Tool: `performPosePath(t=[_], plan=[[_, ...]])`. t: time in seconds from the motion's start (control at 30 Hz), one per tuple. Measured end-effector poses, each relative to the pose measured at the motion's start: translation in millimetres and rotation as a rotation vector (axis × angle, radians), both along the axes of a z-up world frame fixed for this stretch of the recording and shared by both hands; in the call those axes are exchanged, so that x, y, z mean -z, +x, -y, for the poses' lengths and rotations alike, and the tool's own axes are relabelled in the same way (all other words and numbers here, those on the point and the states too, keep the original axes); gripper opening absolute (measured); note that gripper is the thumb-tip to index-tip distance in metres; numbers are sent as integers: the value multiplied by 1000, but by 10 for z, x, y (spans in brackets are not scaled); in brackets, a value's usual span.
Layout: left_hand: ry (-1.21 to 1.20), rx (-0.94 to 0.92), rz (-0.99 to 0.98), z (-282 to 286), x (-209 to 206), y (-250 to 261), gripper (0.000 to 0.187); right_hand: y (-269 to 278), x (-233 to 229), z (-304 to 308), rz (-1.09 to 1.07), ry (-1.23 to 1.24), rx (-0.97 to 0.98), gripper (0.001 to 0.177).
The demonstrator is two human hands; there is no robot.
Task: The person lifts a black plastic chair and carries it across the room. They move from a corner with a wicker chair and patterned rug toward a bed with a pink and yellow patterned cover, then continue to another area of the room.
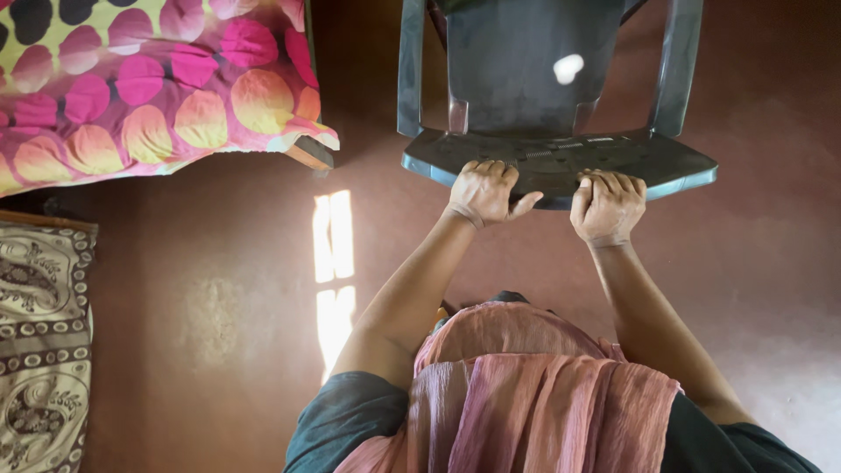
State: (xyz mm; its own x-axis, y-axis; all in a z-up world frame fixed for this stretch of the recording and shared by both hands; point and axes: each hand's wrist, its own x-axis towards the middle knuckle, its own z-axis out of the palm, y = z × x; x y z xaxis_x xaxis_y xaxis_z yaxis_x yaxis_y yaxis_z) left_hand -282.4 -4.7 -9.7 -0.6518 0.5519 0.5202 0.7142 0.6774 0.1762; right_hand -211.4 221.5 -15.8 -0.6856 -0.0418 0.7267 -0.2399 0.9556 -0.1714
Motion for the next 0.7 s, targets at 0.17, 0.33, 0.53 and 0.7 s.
performPosePath(t=[0.17, 0.33, 0.53, 0.7], plan=[[3, 78, -7, 205, -12, -246, 60, -62, 13, 246, 41, -2, 70, 18], [-26, 128, 16, 470, -5, -462, 62, -117, 60, 541, 64, 19, 115, 20], [3, 184, 9, 777, 52, -680, 58, -197, 93, 892, 97, 57, 168, 22], [7, 202, -15, 993, 81, -767, 58, -268, 96, 1159, 111, 42, 174, 20]])
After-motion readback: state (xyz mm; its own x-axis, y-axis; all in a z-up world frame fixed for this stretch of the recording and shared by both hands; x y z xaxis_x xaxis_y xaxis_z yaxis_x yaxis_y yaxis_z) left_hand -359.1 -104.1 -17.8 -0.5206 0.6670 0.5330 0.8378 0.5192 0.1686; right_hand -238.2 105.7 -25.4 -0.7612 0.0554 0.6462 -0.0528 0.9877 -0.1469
